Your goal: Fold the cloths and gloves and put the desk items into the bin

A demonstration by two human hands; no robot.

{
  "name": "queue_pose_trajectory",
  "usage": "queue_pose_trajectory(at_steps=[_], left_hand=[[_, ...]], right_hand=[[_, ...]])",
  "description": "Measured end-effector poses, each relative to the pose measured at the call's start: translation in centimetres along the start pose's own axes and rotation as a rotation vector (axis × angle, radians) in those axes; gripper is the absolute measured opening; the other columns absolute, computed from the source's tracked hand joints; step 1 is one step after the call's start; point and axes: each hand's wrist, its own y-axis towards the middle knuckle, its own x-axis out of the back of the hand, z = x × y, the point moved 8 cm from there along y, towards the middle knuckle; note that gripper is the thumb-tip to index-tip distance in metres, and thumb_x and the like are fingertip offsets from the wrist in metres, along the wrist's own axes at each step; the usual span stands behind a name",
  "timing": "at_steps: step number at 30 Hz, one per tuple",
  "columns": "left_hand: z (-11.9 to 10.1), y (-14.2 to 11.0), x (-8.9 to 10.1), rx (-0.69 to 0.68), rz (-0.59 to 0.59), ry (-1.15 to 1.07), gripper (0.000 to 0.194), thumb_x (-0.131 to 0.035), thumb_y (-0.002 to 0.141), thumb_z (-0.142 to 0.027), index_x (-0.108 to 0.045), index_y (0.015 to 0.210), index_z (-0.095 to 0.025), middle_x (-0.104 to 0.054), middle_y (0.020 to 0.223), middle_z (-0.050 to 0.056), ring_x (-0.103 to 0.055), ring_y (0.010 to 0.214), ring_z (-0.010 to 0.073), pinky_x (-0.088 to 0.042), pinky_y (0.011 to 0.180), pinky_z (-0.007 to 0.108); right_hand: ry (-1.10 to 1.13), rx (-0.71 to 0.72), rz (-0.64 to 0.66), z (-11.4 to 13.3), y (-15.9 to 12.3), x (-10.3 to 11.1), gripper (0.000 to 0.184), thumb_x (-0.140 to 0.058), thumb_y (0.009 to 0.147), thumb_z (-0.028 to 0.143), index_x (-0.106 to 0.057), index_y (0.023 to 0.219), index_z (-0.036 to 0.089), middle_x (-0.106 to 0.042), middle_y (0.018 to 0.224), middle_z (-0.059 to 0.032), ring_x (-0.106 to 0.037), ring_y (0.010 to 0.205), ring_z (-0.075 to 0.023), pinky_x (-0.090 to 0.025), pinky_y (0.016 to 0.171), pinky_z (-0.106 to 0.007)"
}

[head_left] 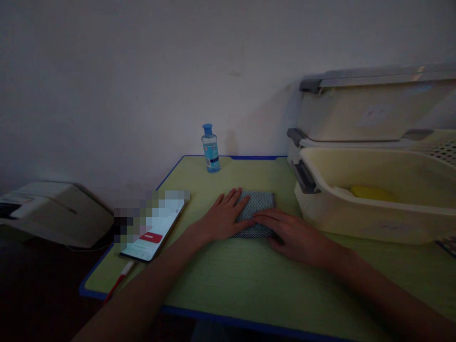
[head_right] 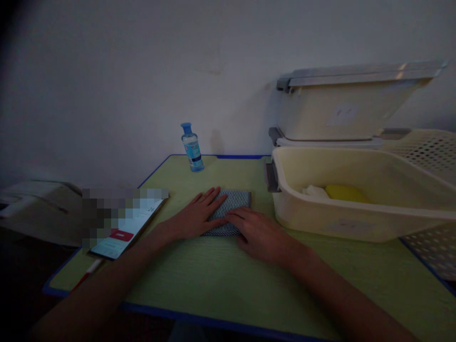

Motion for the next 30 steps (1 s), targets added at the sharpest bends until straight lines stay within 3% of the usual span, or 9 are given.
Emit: queue_pose_trajectory(at_steps=[10, 14, 17, 20, 25, 30], left_hand=[[0.1, 0.0, -0.4, 0.006, -0.022, 0.014, 0.066, -0.024, 0.086, -0.058, -0.02, 0.139, -0.018, -0.012, 0.148, 0.015, -0.011, 0.136, 0.0284, -0.019, 0.106, 0.049], [-0.7, -0.1, 0.2, -0.055, -0.07, 0.032, 0.06, -0.027, 0.089, -0.051, -0.028, 0.136, -0.014, -0.016, 0.147, 0.017, -0.011, 0.136, 0.0281, -0.018, 0.106, 0.048], [-2.2, -0.2, 1.4, -0.166, -0.158, 0.032, 0.046, -0.031, 0.09, -0.041, -0.043, 0.125, -0.014, -0.032, 0.14, 0.016, -0.027, 0.131, 0.0256, -0.026, 0.104, 0.042], [-3.2, -0.3, 2.2, -0.225, -0.21, -0.001, 0.04, -0.032, 0.09, -0.041, -0.053, 0.112, -0.015, -0.051, 0.119, 0.013, -0.047, 0.111, 0.0232, -0.038, 0.094, 0.038], [-3.6, -0.5, 2.3, -0.271, -0.214, -0.022, 0.049, -0.047, 0.081, -0.051, -0.052, 0.112, -0.013, -0.055, 0.109, 0.012, -0.051, 0.1, 0.0244, -0.042, 0.088, 0.039], [-3.2, -0.3, 1.9, -0.265, -0.189, -0.003, 0.034, -0.054, 0.075, -0.025, -0.051, 0.107, -0.013, -0.057, 0.107, 0.01, -0.052, 0.1, 0.0233, -0.042, 0.089, 0.037]], right_hand=[[-0.062, -0.003, -0.023, -0.3, 0.2, -0.2, 0.041, -0.046, 0.076, 0.006, -0.054, 0.116, 0.012, -0.056, 0.12, -0.0131, -0.054, 0.11, -0.0222, -0.045, 0.093, -0.038], [-0.039, -0.011, -0.007, -0.5, 0.2, -0.2, 0.042, -0.045, 0.077, 0.006, -0.054, 0.117, 0.009, -0.054, 0.124, -0.0146, -0.051, 0.113, -0.0235, -0.043, 0.096, -0.04], [0.014, -0.035, -0.027, -0.8, 0.3, 0.0, 0.04, -0.042, 0.078, 0.004, -0.055, 0.116, 0.01, -0.055, 0.122, -0.0147, -0.052, 0.112, -0.0226, -0.043, 0.095, -0.04], [0.089, -0.055, -0.069, -1.1, 0.3, 0.1, 0.037, -0.041, 0.08, 0.005, -0.056, 0.113, 0.01, -0.057, 0.119, -0.0149, -0.054, 0.109, -0.0215, -0.044, 0.094, -0.039], [0.181, -0.064, -0.152, -1.6, 0.3, 0.3, 0.037, -0.042, 0.079, 0.005, -0.056, 0.112, 0.014, -0.06, 0.114, -0.0111, -0.055, 0.107, -0.0197, -0.044, 0.094, -0.038], [0.188, -0.116, -0.167, -2.1, 0.3, 0.5, 0.038, -0.041, 0.076, 0.003, -0.059, 0.108, 0.015, -0.062, 0.11, -0.0091, -0.056, 0.105, -0.0196, -0.044, 0.093, -0.039]])
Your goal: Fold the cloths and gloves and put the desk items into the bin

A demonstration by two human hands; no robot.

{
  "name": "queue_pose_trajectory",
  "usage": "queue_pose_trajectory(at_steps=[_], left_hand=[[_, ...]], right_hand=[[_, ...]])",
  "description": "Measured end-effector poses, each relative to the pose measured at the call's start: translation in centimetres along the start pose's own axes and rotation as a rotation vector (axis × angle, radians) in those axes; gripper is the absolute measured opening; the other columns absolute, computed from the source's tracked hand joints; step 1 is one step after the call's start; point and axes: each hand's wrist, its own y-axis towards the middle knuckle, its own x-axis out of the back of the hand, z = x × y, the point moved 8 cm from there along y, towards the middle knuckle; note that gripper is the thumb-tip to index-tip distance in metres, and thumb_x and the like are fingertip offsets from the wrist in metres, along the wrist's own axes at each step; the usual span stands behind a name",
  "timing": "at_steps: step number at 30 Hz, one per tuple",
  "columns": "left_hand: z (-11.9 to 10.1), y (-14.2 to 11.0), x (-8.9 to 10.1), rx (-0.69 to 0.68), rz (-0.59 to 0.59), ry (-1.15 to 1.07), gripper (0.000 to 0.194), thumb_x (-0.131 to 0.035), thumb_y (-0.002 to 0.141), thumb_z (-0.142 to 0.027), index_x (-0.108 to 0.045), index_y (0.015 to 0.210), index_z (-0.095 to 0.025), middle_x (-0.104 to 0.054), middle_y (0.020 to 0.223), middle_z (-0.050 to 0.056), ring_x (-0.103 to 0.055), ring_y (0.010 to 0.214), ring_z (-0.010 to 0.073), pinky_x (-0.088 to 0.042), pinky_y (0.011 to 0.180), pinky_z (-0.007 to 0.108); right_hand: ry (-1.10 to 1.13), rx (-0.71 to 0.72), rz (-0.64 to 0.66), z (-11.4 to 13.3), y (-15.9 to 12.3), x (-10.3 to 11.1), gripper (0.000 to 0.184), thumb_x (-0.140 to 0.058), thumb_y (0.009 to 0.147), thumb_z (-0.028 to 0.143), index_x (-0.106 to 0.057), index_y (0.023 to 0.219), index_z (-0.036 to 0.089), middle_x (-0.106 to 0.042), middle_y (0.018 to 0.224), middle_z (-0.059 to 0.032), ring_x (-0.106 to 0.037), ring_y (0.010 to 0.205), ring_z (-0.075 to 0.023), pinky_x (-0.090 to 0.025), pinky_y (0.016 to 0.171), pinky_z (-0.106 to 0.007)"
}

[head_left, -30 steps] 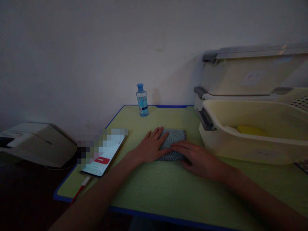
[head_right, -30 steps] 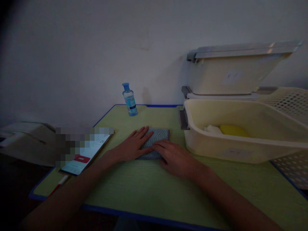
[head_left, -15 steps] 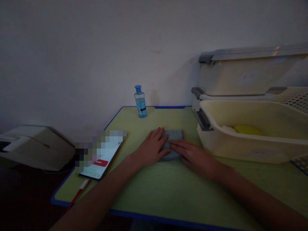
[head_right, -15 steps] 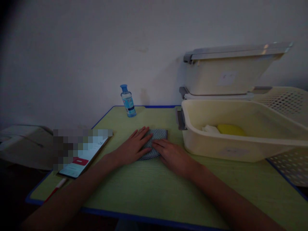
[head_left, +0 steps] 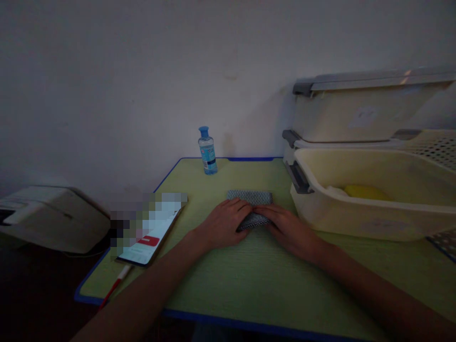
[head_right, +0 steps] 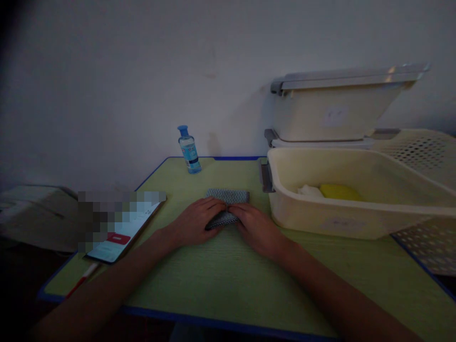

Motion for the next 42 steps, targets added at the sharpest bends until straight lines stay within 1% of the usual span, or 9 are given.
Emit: queue_pose_trajectory(at_steps=[3, 6, 14, 18, 22, 27, 32, 37, 42], left_hand=[[0.2, 0.0, -0.1, 0.002, 0.011, -0.017, 0.029, -0.05, 0.074, -0.014, -0.052, 0.103, -0.012, -0.059, 0.105, 0.01, -0.053, 0.099, 0.0225, -0.043, 0.089, 0.037], [0.5, 0.0, -0.1, 0.006, 0.001, -0.039, 0.03, -0.044, 0.074, -0.006, -0.053, 0.102, -0.013, -0.059, 0.105, 0.009, -0.053, 0.101, 0.0207, -0.043, 0.09, 0.035], [1.1, 0.0, 0.1, 0.047, -0.041, -0.117, 0.039, -0.036, 0.072, 0.002, -0.057, 0.101, -0.014, -0.06, 0.102, 0.008, -0.055, 0.097, 0.0189, -0.045, 0.087, 0.034], [1.7, 0.0, 0.4, 0.103, -0.073, -0.193, 0.035, -0.038, 0.075, -0.001, -0.057, 0.101, -0.014, -0.064, 0.099, 0.007, -0.058, 0.094, 0.0192, -0.046, 0.085, 0.032], [2.1, 0.0, 0.5, 0.149, -0.058, -0.243, 0.029, -0.041, 0.079, -0.006, -0.058, 0.101, -0.015, -0.066, 0.097, 0.007, -0.061, 0.089, 0.0192, -0.047, 0.08, 0.031], [2.0, -0.1, 0.8, 0.153, -0.056, -0.224, 0.028, -0.042, 0.081, -0.007, -0.059, 0.101, -0.016, -0.067, 0.094, 0.005, -0.063, 0.085, 0.0183, -0.047, 0.077, 0.029], [2.3, -0.1, 0.7, 0.174, -0.057, -0.201, 0.028, -0.043, 0.081, -0.009, -0.058, 0.105, -0.015, -0.067, 0.093, 0.007, -0.064, 0.083, 0.0197, -0.047, 0.075, 0.03], [2.3, 0.0, 1.0, 0.18, -0.08, -0.314, 0.023, -0.043, 0.084, -0.015, -0.06, 0.1, -0.016, -0.067, 0.091, 0.005, -0.062, 0.081, 0.0179, -0.045, 0.075, 0.027], [2.6, 0.1, 1.1, 0.22, -0.113, -0.465, 0.022, -0.042, 0.086, -0.02, -0.061, 0.094, -0.015, -0.066, 0.082, 0.003, -0.059, 0.074, 0.0147, -0.043, 0.07, 0.024]], right_hand=[[-0.023, -0.021, -0.006, -0.1, 0.0, 0.1, 0.037, -0.042, 0.076, 0.004, -0.059, 0.107, 0.015, -0.063, 0.11, -0.0093, -0.057, 0.104, -0.0201, -0.045, 0.092, -0.039], [-0.037, -0.026, -0.014, -0.2, 0.0, 0.1, 0.036, -0.043, 0.077, 0.006, -0.059, 0.107, 0.017, -0.063, 0.109, -0.0081, -0.058, 0.102, -0.02, -0.046, 0.09, -0.038], [-0.054, -0.054, -0.026, -0.8, 0.0, -0.1, 0.028, -0.043, 0.082, 0.011, -0.059, 0.105, 0.012, -0.063, 0.107, -0.0112, -0.058, 0.1, -0.0216, -0.046, 0.089, -0.038], [-0.018, -0.084, 0.001, -0.8, 0.1, 0.0, 0.024, -0.041, 0.086, 0.015, -0.06, 0.101, 0.014, -0.065, 0.1, -0.0099, -0.06, 0.095, -0.0202, -0.047, 0.086, -0.036], [-0.019, -0.125, 0.021, -0.9, 0.0, 0.2, 0.022, -0.041, 0.087, 0.016, -0.06, 0.099, 0.014, -0.065, 0.096, -0.0093, -0.061, 0.09, -0.0199, -0.048, 0.081, -0.034], [-0.039, -0.154, 0.023, -1.2, -0.1, 0.2, 0.022, -0.041, 0.087, 0.017, -0.06, 0.097, 0.016, -0.066, 0.094, -0.0079, -0.062, 0.089, -0.0195, -0.047, 0.08, -0.032], [-0.049, -0.178, 0.011, -1.3, 0.1, 0.3, 0.021, -0.04, 0.087, 0.017, -0.06, 0.093, 0.018, -0.068, 0.088, -0.0053, -0.064, 0.079, -0.0178, -0.048, 0.071, -0.029], [-0.013, -0.203, 0.001, -1.2, 0.1, 0.5, 0.021, -0.04, 0.087, 0.018, -0.059, 0.095, 0.017, -0.068, 0.083, -0.0046, -0.064, 0.072, -0.017, -0.047, 0.065, -0.027], [0.015, -0.223, -0.005, -1.3, 0.1, 0.6, 0.02, -0.04, 0.088, 0.018, -0.059, 0.092, 0.016, -0.067, 0.082, -0.0051, -0.064, 0.072, -0.0169, -0.045, 0.064, -0.026]])
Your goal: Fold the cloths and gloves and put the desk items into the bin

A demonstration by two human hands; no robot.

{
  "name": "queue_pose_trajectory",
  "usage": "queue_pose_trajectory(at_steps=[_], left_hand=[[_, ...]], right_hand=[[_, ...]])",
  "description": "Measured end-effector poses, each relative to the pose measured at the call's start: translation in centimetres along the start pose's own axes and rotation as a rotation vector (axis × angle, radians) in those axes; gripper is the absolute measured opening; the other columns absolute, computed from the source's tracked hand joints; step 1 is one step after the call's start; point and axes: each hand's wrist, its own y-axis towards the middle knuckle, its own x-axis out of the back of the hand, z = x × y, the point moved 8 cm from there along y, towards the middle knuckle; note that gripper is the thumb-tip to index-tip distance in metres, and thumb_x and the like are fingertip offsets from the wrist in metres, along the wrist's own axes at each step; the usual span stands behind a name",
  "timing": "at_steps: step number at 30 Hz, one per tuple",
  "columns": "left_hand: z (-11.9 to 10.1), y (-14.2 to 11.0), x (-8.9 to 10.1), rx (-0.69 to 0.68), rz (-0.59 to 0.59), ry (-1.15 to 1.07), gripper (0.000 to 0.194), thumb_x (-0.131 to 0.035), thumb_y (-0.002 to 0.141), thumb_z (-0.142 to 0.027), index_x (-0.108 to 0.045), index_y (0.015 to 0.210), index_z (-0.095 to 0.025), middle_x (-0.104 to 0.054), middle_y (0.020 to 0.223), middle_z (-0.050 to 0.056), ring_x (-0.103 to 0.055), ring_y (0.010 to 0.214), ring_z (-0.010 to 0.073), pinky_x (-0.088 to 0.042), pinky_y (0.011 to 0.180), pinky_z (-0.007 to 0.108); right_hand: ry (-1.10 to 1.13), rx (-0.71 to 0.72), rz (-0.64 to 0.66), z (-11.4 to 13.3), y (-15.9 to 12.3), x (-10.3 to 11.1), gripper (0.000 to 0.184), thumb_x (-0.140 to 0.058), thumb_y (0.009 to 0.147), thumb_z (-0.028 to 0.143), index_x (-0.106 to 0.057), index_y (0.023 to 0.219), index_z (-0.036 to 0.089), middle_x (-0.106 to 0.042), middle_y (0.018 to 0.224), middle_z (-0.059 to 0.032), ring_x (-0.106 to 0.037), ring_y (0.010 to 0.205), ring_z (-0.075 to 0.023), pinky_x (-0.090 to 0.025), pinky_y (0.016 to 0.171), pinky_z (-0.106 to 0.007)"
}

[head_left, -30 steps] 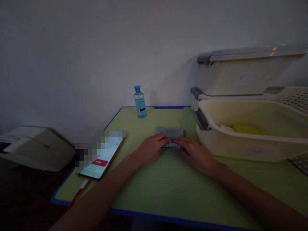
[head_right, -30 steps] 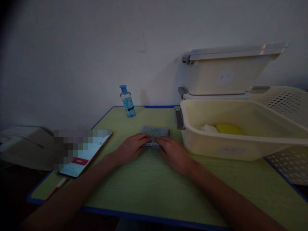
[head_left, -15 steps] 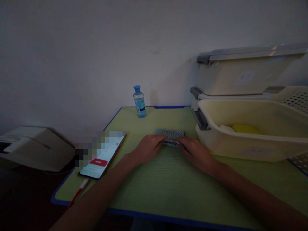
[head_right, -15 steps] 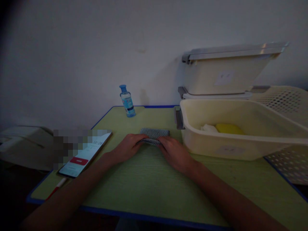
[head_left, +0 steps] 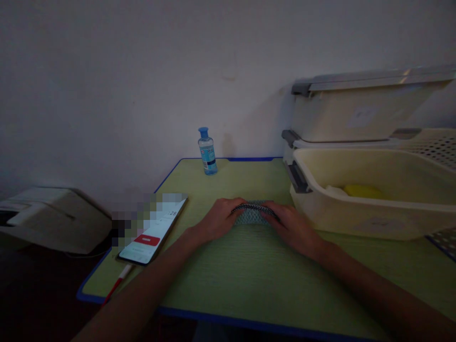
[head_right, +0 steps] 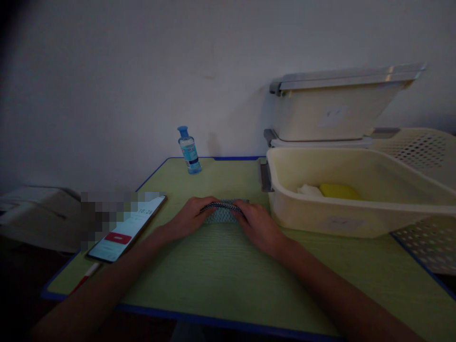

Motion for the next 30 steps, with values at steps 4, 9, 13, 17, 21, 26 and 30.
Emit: queue_pose_trajectory(at_steps=[4, 9, 13, 17, 21, 26, 30], left_hand=[[0.6, 0.2, -0.2, 0.062, 0.002, -0.081, 0.021, -0.042, 0.085, -0.023, -0.061, 0.085, -0.013, -0.061, 0.072, 0.001, -0.056, 0.067, 0.0136, -0.041, 0.062, 0.022], [1.1, 0.2, -0.4, 0.096, 0.015, -0.142, 0.022, -0.043, 0.085, -0.026, -0.059, 0.078, -0.014, -0.056, 0.066, -0.001, -0.051, 0.064, 0.0125, -0.039, 0.06, 0.022], [1.3, 0.3, -0.5, 0.104, 0.01, -0.159, 0.02, -0.044, 0.084, -0.025, -0.058, 0.076, -0.014, -0.053, 0.064, -0.002, -0.049, 0.063, 0.012, -0.037, 0.059, 0.022], [1.4, 0.3, -0.6, 0.12, 0.018, -0.197, 0.019, -0.044, 0.082, -0.025, -0.056, 0.072, -0.014, -0.048, 0.061, -0.003, -0.046, 0.061, 0.011, -0.034, 0.056, 0.021], [1.2, 0.3, -0.6, 0.122, 0.021, -0.223, 0.019, -0.044, 0.082, -0.026, -0.054, 0.071, -0.014, -0.048, 0.062, -0.003, -0.046, 0.062, 0.011, -0.034, 0.057, 0.021], [1.3, 0.3, -0.7, 0.12, 0.027, -0.217, 0.018, -0.044, 0.082, -0.025, -0.054, 0.073, -0.014, -0.048, 0.063, -0.003, -0.047, 0.062, 0.0113, -0.035, 0.057, 0.021], [1.4, 0.3, -0.8, 0.125, 0.028, -0.199, 0.019, -0.043, 0.083, -0.025, -0.054, 0.072, -0.014, -0.048, 0.062, -0.003, -0.047, 0.06, 0.0113, -0.035, 0.057, 0.022]], right_hand=[[0.02, 0.0, 0.017, 0.1, 0.1, -0.1, 0.019, -0.039, 0.088, 0.02, -0.058, 0.087, 0.017, -0.066, 0.077, -0.0044, -0.063, 0.07, -0.0166, -0.044, 0.062, -0.026], [0.028, -0.004, 0.013, 0.0, 0.0, 0.0, 0.018, -0.039, 0.087, 0.019, -0.056, 0.082, 0.017, -0.064, 0.072, -0.0037, -0.061, 0.066, -0.0164, -0.043, 0.06, -0.025], [0.035, 0.006, 0.016, 0.0, 0.0, -0.1, 0.018, -0.039, 0.088, 0.02, -0.056, 0.084, 0.017, -0.064, 0.073, -0.004, -0.061, 0.067, -0.0166, -0.042, 0.06, -0.025], [0.029, -0.001, 0.027, 0.0, 0.1, -0.2, 0.018, -0.038, 0.088, 0.02, -0.056, 0.086, 0.016, -0.064, 0.075, -0.0049, -0.062, 0.068, -0.0169, -0.042, 0.061, -0.025], [0.026, -0.006, 0.031, 0.2, 0.1, -0.1, 0.018, -0.039, 0.088, 0.02, -0.055, 0.083, 0.016, -0.063, 0.073, -0.0044, -0.061, 0.067, -0.0168, -0.042, 0.061, -0.025], [0.034, 0.005, 0.021, 0.2, 0.0, -0.1, 0.018, -0.038, 0.088, 0.021, -0.055, 0.083, 0.017, -0.063, 0.073, -0.0037, -0.061, 0.067, -0.0162, -0.042, 0.061, -0.025], [0.04, 0.004, 0.02, 0.2, 0.0, -0.1, 0.018, -0.038, 0.087, 0.02, -0.055, 0.083, 0.017, -0.064, 0.074, -0.0041, -0.061, 0.068, -0.0166, -0.042, 0.062, -0.026]])
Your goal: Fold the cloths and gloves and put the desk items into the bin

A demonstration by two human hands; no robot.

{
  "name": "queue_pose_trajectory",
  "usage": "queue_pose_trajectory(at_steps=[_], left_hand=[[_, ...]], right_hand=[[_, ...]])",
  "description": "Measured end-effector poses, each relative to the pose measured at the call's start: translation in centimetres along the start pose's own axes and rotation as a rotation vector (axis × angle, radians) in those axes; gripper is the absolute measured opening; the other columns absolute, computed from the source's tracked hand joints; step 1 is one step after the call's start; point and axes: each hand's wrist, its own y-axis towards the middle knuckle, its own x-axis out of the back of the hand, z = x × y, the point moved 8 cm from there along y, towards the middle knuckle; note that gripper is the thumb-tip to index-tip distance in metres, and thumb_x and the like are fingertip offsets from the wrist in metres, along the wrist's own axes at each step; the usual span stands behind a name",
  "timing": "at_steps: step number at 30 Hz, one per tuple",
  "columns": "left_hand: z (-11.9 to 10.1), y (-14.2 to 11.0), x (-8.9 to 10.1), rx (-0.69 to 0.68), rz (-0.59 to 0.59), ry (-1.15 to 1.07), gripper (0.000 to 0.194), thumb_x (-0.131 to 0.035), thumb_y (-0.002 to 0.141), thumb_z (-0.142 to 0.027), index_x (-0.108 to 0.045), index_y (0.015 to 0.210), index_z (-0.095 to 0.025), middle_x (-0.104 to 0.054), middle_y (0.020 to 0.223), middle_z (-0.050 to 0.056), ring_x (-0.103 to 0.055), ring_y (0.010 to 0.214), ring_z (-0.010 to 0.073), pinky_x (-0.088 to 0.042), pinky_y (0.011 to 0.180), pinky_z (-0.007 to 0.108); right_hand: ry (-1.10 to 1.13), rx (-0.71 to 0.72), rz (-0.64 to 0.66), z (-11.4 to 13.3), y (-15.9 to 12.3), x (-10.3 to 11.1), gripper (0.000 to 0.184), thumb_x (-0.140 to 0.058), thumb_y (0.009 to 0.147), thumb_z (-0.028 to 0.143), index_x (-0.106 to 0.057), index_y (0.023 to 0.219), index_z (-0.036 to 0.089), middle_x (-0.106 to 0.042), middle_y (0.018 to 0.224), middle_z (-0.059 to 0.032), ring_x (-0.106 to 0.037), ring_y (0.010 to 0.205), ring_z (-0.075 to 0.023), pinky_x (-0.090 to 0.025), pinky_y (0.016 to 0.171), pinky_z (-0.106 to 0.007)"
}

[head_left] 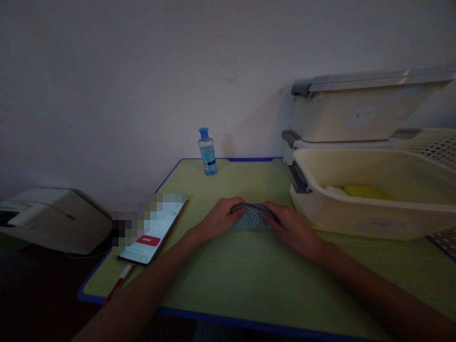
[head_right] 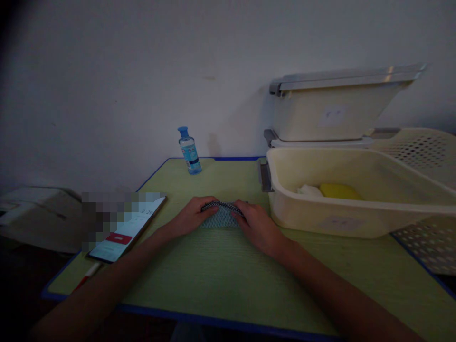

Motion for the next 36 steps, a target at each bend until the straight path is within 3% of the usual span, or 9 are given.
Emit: queue_pose_trajectory(at_steps=[36], left_hand=[[0.02, 0.05, 0.07, 0.027, 0.0, 0.029, 0.019, -0.044, 0.082, -0.025, -0.056, 0.072, -0.013, -0.05, 0.063, -0.002, -0.048, 0.064, 0.0128, -0.037, 0.06, 0.023]], right_hand=[[-0.009, 0.006, -0.002, 0.01, -0.04, -0.04, 0.016, -0.04, 0.087, 0.02, -0.055, 0.082, 0.017, -0.063, 0.074, -0.0041, -0.061, 0.068, -0.017, -0.043, 0.062, -0.026]])
